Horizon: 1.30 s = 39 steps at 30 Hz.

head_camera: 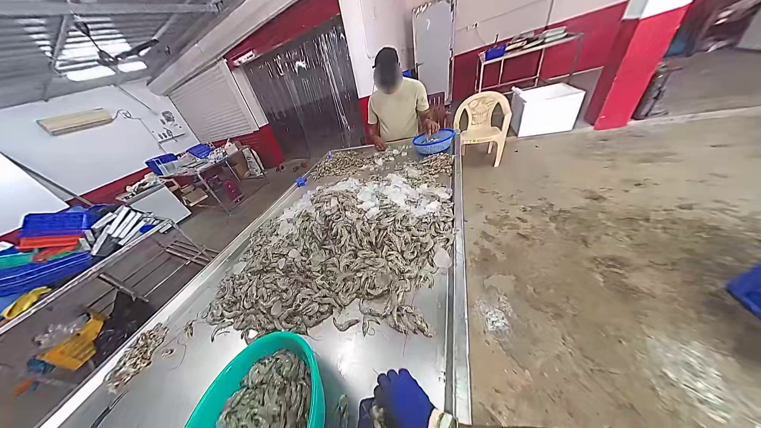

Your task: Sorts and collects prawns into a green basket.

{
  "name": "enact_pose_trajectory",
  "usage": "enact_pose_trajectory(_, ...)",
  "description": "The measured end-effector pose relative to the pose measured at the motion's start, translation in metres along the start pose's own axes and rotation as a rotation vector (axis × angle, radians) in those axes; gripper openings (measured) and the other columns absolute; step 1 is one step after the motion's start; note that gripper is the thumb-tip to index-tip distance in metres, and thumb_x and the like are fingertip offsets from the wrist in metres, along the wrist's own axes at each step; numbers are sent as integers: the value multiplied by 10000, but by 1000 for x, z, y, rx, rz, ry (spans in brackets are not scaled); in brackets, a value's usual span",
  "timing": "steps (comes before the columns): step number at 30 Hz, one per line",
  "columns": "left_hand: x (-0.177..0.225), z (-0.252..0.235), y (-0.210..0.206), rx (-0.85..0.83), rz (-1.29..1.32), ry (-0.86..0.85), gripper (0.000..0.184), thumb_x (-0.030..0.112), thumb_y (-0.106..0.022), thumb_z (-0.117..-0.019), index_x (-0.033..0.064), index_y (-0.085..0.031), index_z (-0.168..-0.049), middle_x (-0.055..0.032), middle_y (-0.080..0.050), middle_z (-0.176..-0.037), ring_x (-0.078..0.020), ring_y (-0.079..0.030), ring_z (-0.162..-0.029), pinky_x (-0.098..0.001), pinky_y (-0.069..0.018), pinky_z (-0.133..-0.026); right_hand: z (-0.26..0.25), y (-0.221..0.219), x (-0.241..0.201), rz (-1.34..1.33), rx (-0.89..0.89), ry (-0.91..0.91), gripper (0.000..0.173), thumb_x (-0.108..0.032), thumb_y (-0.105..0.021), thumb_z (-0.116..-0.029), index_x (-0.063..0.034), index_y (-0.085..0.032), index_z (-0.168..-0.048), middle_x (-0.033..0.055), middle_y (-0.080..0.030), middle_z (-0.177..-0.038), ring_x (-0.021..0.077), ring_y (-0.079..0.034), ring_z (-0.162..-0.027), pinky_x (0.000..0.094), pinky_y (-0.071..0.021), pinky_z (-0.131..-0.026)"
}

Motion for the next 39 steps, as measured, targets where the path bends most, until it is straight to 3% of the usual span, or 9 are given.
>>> enact_pose_trajectory(3,19,3,9,-223,14,96,382,139,-526,-1041,-31,-566,-1380,-267,-634,-1300,-383,-653,-1158,-557,-512,-1013,-3,-3,14,147,68,105,199,-77,-618,-972,61,-707,-1085,249,-688,-1161,442,-619,-1184,641,-344,-1152)
enact_pose_trajectory(7,22,11,20,-287,121,73,387,45,-588,-976,-39,-575,-1353,-262,-629,-1286,-360,-650,-1144,-528,-527,-998,5,14,28,177,-1,-44,134,-24,-611,-925,17,-718,-996,221,-713,-1058,419,-666,-1074,602,-495,-938)
enact_pose_trajectory(13,-1,25,39,-222,595,-77,326,-23,-498,-1012,-126,-498,-1322,-173,-686,-1106,-143,-699,-951,-295,-588,-875,-33,73,136,-94,103,-444,418,-303,-605,-1009,-82,-636,-1363,279,-559,-1422,496,-558,-1284,674,-466,-1014)
enact_pose_trajectory(17,57,37,72,-165,730,154,391,-104,-453,-1016,-123,-470,-1406,-229,-645,-1225,-193,-662,-1012,-317,-538,-929,-64,52,122,-253,110,-543,657,-239,-600,-1004,-76,-341,-1585,286,-526,-1466,465,-619,-1242,640,-500,-1010)
enact_pose_trajectory(19,62,41,75,-138,843,49,372,-90,-382,-1005,-129,-455,-1368,-179,-627,-1064,-143,-666,-809,-267,-587,-755,-57,44,114,-347,80,-456,631,-254,-551,-1048,-73,-321,-1607,276,-567,-1435,431,-597,-1290,605,-462,-1084)
enact_pose_trajectory(28,20,31,63,42,853,24,419,-172,-699,-809,-193,-560,-1203,-206,-679,-1072,-123,-656,-926,-250,-550,-870,-42,57,99,-145,27,69,266,-164,-577,-1038,-101,-749,-1231,192,-703,-1262,379,-660,-1193,602,-487,-1046)
enact_pose_trajectory(30,2,20,36,139,816,-53,298,-75,-709,-828,-88,-590,-1101,-76,-644,-908,-75,-669,-751,-257,-618,-680,-51,40,70,-42,-58,188,259,-175,-571,-1039,-116,-765,-1200,192,-709,-1235,400,-659,-1179,626,-500,-999)
enact_pose_trajectory(33,5,23,32,142,783,40,344,-87,-600,-882,-114,-566,-1223,-113,-611,-855,-120,-608,-633,-318,-580,-610,-68,12,44,154,-143,201,238,-126,-554,-1037,-60,-750,-1155,220,-690,-1221,434,-626,-1197,616,-491,-985)
enact_pose_trajectory(39,-5,28,33,6,646,296,509,-47,-652,-949,-75,-472,-1424,-262,-594,-1343,-311,-661,-1160,-440,-588,-938,-32,-25,48,301,-22,-88,282,-101,-669,-954,46,-672,-1195,272,-629,-1283,470,-584,-1239,593,-474,-1033)
Point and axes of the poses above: each hand's wrist, its own z-axis away from the middle knuckle, its own y-axis out of the back of the hand, x = y × z, the point moved 1 cm from there along -z, towards the middle knuckle
